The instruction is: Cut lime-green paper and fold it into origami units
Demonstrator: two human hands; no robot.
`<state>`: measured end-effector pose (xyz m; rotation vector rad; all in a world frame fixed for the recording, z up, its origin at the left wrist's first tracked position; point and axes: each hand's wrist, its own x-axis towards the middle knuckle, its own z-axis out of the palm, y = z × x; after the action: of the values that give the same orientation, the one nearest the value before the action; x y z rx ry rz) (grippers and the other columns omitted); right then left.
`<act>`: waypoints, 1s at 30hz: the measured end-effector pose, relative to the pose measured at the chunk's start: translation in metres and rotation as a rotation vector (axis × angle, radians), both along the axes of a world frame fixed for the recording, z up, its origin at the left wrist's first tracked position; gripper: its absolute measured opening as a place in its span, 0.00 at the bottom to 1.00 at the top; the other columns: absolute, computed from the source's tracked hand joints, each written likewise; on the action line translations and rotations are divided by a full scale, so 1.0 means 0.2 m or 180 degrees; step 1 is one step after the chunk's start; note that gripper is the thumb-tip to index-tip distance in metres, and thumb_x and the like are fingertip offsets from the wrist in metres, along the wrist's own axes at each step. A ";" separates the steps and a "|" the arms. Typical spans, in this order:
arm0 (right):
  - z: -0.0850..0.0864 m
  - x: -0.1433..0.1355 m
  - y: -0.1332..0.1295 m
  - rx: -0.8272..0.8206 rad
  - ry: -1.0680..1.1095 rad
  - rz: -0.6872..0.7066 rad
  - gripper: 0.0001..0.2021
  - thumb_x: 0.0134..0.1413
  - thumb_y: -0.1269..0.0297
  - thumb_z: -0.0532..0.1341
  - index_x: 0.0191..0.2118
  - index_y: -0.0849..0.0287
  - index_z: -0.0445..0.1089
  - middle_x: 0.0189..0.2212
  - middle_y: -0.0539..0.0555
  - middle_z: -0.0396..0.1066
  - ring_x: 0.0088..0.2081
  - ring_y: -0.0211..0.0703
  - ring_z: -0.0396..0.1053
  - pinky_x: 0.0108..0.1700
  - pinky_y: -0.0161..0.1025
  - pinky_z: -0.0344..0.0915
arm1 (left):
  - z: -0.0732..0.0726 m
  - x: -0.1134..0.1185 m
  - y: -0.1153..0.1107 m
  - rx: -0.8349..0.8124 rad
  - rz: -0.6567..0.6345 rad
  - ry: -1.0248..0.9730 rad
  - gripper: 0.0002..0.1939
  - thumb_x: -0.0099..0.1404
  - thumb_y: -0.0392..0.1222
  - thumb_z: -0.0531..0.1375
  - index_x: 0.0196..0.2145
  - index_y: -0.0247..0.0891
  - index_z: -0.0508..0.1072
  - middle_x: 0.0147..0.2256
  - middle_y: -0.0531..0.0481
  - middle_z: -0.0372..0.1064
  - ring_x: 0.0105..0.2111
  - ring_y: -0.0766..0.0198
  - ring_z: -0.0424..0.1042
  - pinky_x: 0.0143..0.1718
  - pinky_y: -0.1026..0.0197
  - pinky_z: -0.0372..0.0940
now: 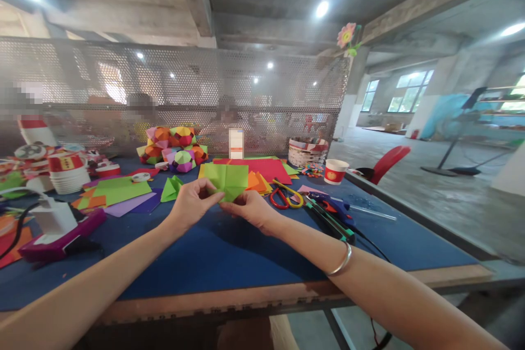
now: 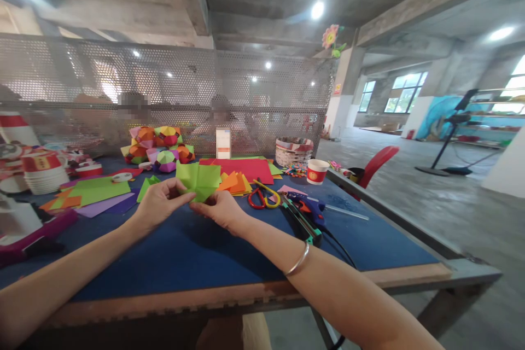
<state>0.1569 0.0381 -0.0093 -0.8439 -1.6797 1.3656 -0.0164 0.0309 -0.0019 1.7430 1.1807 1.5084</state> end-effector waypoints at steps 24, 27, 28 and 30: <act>-0.06 0.02 0.06 0.0722 -0.0404 -0.0032 0.11 0.48 0.57 0.71 0.30 0.60 0.76 0.28 0.51 0.75 0.32 0.41 0.71 0.37 0.37 0.67 | 0.01 0.00 -0.01 -0.0207 -0.0189 0.0039 0.12 0.45 0.45 0.69 0.18 0.39 0.70 0.17 0.56 0.68 0.19 0.69 0.64 0.23 0.65 0.60; -0.06 0.02 0.06 0.0879 -0.0525 -0.0060 0.10 0.50 0.58 0.70 0.31 0.60 0.77 0.29 0.52 0.76 0.33 0.42 0.71 0.37 0.37 0.67 | 0.01 0.00 -0.01 -0.0205 -0.0209 0.0027 0.12 0.45 0.45 0.69 0.18 0.39 0.69 0.17 0.57 0.68 0.19 0.69 0.66 0.24 0.65 0.61; -0.06 0.02 0.06 0.0915 -0.0540 -0.0069 0.10 0.51 0.58 0.69 0.32 0.60 0.77 0.29 0.52 0.76 0.33 0.42 0.71 0.37 0.37 0.67 | 0.01 0.00 -0.01 -0.0197 -0.0219 0.0013 0.12 0.45 0.45 0.69 0.19 0.39 0.69 0.17 0.57 0.68 0.19 0.69 0.66 0.24 0.65 0.61; -0.07 0.02 0.06 0.0950 -0.0557 -0.0097 0.09 0.51 0.60 0.69 0.33 0.60 0.76 0.28 0.51 0.75 0.33 0.41 0.70 0.36 0.36 0.67 | 0.00 0.01 -0.01 -0.0186 -0.0189 -0.0037 0.13 0.45 0.45 0.69 0.20 0.39 0.68 0.18 0.57 0.69 0.20 0.68 0.67 0.24 0.65 0.62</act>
<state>0.1601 0.0507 -0.0233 -0.8284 -1.9375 1.0098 -0.0151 0.0291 -0.0009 1.7136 1.1457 1.4335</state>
